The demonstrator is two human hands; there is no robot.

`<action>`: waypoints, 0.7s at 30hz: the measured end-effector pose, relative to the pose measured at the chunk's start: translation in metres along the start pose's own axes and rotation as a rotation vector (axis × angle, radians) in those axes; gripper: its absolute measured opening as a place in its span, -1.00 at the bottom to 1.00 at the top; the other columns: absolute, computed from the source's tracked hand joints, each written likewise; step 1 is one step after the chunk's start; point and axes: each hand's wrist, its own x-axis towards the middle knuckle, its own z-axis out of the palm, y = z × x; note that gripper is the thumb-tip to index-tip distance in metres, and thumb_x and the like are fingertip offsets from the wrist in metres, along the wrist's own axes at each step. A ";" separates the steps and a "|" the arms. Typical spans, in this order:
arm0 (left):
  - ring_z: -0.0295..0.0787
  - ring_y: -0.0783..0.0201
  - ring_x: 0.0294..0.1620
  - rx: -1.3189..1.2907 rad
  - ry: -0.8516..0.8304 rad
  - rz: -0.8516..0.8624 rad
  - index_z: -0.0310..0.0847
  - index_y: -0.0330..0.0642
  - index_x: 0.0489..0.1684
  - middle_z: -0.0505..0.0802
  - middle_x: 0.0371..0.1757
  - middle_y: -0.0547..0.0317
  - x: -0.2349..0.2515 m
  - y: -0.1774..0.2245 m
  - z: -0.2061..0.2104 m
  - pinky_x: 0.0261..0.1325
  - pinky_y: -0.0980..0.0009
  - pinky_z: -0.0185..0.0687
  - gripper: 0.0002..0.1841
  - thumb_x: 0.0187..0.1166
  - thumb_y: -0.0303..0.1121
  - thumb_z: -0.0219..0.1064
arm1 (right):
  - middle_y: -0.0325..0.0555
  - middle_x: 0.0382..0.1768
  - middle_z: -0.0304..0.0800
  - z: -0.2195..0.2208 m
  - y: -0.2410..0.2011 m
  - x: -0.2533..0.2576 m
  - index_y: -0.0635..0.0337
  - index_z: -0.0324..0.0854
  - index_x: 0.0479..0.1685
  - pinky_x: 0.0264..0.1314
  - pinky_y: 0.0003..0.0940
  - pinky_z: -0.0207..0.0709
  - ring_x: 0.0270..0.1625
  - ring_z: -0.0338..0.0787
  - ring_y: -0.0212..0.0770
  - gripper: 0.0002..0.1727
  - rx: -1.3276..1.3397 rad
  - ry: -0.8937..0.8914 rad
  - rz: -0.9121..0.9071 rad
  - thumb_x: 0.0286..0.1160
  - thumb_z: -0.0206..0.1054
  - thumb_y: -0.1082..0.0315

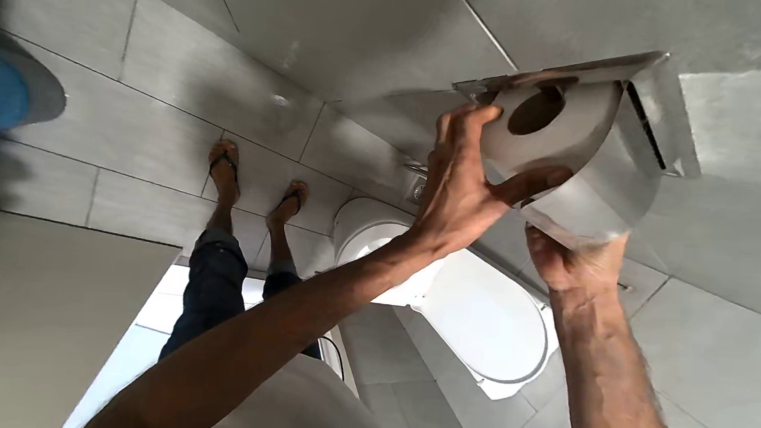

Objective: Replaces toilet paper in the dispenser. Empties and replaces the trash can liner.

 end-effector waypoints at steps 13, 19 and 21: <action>0.52 0.09 0.58 -0.113 -0.051 -0.098 0.19 -0.40 0.69 0.56 0.54 -0.25 0.017 0.014 0.019 0.58 0.21 0.51 -0.08 0.35 -0.18 0.61 | -0.19 0.00 0.82 0.010 0.008 0.005 -0.05 0.55 0.19 0.14 -0.16 0.76 0.13 0.82 -0.24 0.00 0.255 0.156 0.016 0.52 -0.62 -0.58; 0.41 -0.02 0.67 -0.023 -0.118 -0.157 0.10 -0.39 0.76 0.49 0.62 -0.29 0.014 0.016 0.018 0.68 0.10 0.36 0.04 0.33 0.01 0.59 | -0.24 0.03 0.81 0.006 0.002 0.005 -0.09 0.51 0.23 0.22 -0.18 0.73 0.18 0.79 -0.29 -0.06 0.094 0.139 -0.074 0.57 -0.61 -0.54; 0.50 -0.03 0.59 0.021 -0.129 -0.179 0.16 -0.35 0.74 0.57 0.55 -0.26 0.019 0.011 0.021 0.58 0.03 0.47 0.05 0.29 0.09 0.59 | -0.22 0.02 0.80 0.003 -0.002 0.007 -0.08 0.50 0.22 0.18 -0.17 0.73 0.15 0.79 -0.27 -0.09 0.033 0.131 -0.061 0.60 -0.60 -0.50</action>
